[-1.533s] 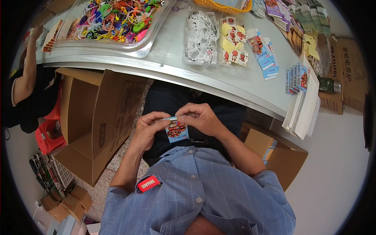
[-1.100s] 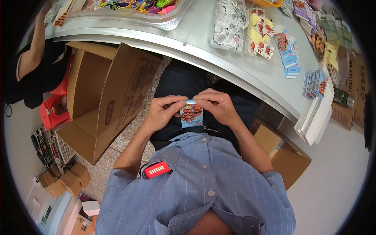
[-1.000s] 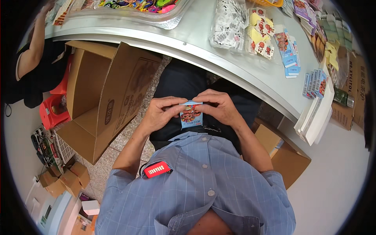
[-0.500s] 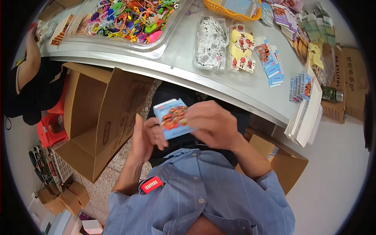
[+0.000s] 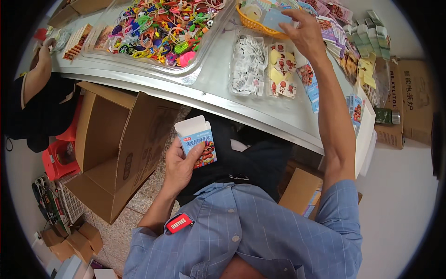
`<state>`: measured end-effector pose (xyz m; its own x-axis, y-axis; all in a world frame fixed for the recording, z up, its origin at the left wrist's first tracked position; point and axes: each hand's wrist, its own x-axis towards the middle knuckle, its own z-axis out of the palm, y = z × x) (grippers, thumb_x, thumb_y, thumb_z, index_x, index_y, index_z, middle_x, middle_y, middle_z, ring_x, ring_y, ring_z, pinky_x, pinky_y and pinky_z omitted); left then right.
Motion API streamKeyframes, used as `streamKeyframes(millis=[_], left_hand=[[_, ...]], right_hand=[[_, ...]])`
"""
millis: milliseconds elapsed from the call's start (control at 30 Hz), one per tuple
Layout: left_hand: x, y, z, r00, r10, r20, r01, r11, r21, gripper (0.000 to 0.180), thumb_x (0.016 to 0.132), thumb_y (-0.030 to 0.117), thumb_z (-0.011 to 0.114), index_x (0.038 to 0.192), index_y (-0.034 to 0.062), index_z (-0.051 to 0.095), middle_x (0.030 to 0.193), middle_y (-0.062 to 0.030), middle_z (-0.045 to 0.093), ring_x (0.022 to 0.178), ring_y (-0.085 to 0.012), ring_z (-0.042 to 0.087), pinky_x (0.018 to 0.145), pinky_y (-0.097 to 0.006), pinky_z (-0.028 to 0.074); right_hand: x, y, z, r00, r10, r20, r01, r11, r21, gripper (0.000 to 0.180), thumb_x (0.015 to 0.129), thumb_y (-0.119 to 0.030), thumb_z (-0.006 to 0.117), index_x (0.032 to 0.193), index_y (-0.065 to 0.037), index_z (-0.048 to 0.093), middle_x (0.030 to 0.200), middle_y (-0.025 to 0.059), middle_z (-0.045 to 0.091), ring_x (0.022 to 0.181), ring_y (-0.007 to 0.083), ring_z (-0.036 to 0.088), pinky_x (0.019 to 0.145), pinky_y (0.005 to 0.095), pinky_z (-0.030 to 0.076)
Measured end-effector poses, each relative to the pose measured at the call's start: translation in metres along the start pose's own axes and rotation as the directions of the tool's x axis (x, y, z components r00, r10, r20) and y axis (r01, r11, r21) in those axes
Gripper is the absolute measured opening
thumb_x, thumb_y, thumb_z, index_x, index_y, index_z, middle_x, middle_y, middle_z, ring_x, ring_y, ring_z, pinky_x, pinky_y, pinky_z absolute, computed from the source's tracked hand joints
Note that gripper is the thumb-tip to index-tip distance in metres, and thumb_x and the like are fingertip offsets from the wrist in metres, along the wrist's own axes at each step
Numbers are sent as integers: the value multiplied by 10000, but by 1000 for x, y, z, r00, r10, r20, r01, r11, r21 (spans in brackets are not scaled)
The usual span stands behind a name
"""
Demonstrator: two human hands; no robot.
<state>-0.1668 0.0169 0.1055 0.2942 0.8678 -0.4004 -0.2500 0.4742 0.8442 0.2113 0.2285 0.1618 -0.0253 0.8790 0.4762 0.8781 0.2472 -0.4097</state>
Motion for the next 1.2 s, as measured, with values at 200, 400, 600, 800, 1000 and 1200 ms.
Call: streamKeyframes(millis=[200,400,600,800,1000,1200], left_hand=[[1,-6,-9,998,-20,-54,19,1000,-20,295,983,115,672,1227,-21,581,1085,-104,713,948,-116,686,845,-277,568],[5,-8,-6,998,-28,-62,27,999,-18,280,978,110,678,1211,-21,594,1073,-102,717,929,-116,691,831,-277,573],[8,-10,-3,998,-32,-50,31,999,-26,277,975,111,682,1207,-18,600,1079,-101,717,935,-113,688,832,-276,573],[7,-15,-3,998,-36,-57,34,999,-34,284,973,121,689,1205,-17,601,1082,-102,717,932,-111,688,830,-274,573],[8,-15,0,998,-44,-54,43,999,-34,281,972,124,692,1199,-18,605,1080,-99,718,940,-111,686,839,-274,571],[11,-17,2,998,-37,-44,35,998,-44,284,971,125,693,1200,-20,608,1081,-98,720,943,-109,685,841,-271,567]], right_hand=[[13,29,15,986,-113,122,137,967,-214,397,808,-254,781,1128,-31,706,1024,142,671,881,273,653,808,384,519],[16,29,16,982,-45,185,78,981,-175,427,794,-254,801,1137,-21,698,1037,161,673,903,294,652,829,396,521],[15,24,13,986,-47,159,77,980,-184,454,790,-251,813,1149,-5,684,1056,170,681,912,297,661,834,394,525],[12,20,13,991,-13,135,26,995,-97,347,804,-230,815,1003,9,661,959,139,694,857,260,669,780,372,529],[14,38,6,948,173,267,-219,963,155,263,883,-220,777,955,-2,648,857,64,701,756,126,648,681,284,529],[6,50,9,978,126,166,-171,941,292,274,924,-213,738,1113,-21,691,884,59,717,781,104,650,670,263,560]])
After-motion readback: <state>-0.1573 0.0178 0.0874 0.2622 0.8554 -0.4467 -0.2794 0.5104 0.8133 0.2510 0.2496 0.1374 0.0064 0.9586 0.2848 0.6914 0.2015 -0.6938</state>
